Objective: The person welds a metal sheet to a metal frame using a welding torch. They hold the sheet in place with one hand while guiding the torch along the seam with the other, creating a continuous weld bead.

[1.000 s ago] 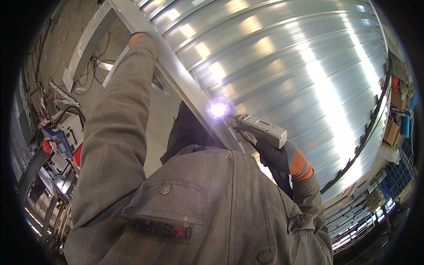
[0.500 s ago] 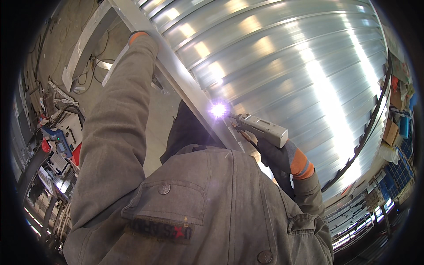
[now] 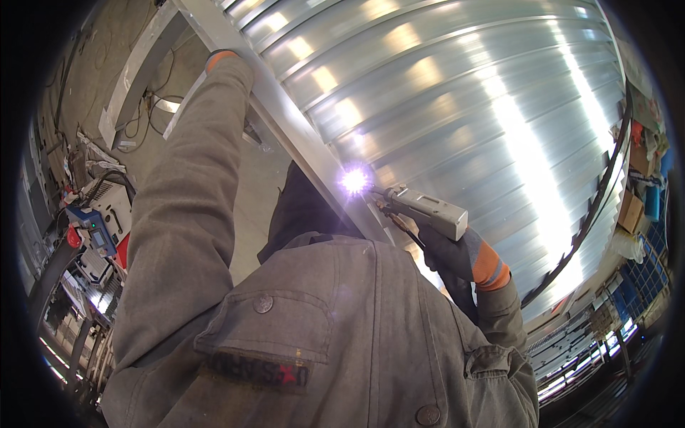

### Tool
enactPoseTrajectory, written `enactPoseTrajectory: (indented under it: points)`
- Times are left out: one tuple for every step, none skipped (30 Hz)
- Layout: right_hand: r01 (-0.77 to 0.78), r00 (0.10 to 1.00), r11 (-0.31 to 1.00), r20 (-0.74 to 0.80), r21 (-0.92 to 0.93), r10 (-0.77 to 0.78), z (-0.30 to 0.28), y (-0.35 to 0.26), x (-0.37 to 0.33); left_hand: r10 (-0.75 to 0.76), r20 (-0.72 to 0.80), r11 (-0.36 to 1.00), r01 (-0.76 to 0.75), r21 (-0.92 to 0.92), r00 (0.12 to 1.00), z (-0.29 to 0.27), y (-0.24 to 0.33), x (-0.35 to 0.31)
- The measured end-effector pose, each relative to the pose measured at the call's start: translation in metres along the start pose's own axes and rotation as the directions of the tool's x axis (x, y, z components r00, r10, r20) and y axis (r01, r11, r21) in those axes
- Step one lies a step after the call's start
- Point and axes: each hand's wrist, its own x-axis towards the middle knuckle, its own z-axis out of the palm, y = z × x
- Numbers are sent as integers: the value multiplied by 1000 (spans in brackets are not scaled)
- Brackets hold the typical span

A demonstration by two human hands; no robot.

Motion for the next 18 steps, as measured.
enactPoseTrajectory:
  points:
    - [3, 1000, 1000, 4, 9, -3, 0, 0, -1, -1, -1, 1000, 1, 1, 1000, 0, -1, 0]
    - [5, 1000, 1000, 7, 17, -6, 0, 1, -1, 0, -2, 1000, 0, 3, 1000, 0, -1, 0]
    - [0, 1000, 1000, 5, 28, 0, -1, 2, -2, -2, -1, 1000, 2, 3, 1000, 0, -1, 0]
    - [11, 1000, 1000, 14, 25, -12, -1, 4, -3, -2, -2, 1000, 2, 3, 1000, 0, -1, 0]
    - [15, 1000, 1000, 17, 25, -15, -2, 6, -4, 0, -3, 1000, 0, 5, 1000, 0, -1, 0]
    - [19, 1000, 1000, 19, 24, -19, -3, 8, -5, -4, -3, 1000, 4, 3, 1000, 0, -1, 0]
    - [26, 999, 999, 19, 30, -26, -3, 10, -6, -3, -6, 1000, 3, 4, 1000, 0, -1, 0]
    - [32, 999, 999, 18, 36, -33, -3, 12, -7, -5, -4, 1000, 5, 6, 1000, 0, -2, 0]
    - [11, 1000, 999, 6, 38, -11, -3, 14, -8, -3, -5, 1000, 3, 6, 1000, -1, -2, 0]
    - [38, 999, 999, 21, 7, -38, -4, 15, -8, -5, -5, 1000, 5, 7, 1000, -1, -2, 1]
    - [37, 999, 999, 25, -28, -36, -5, 15, -8, -5, -6, 1000, 5, 8, 1000, -1, -3, 1]
    - [12, 1000, 997, 15, -75, -11, -5, 15, -8, -4, -5, 1000, 4, 9, 1000, -1, -3, 1]
    - [27, 1000, 999, 16, -21, -27, -4, 15, -10, -1, -7, 1000, 1, 11, 1000, -2, -3, 2]
    - [20, 1000, 1000, 3, 21, -20, -3, 14, -13, -2, -7, 1000, 2, 11, 1000, -2, -3, 2]
    - [14, 1000, 998, -3, 55, -14, -1, 13, -15, -3, -6, 1000, 3, 10, 1000, -3, -3, 3]
    - [-14, 1000, 999, -11, 38, 15, -1, 12, -15, -4, -6, 1000, 4, 13, 1000, -3, -3, 3]
    - [-42, 999, 999, -14, 14, 42, 0, 10, -16, -3, -7, 1000, 3, 14, 1000, -3, -3, 4]
    - [-74, 997, 997, -20, -22, 74, 1, 10, -17, -2, -7, 1000, 2, 14, 1000, -3, -3, 4]
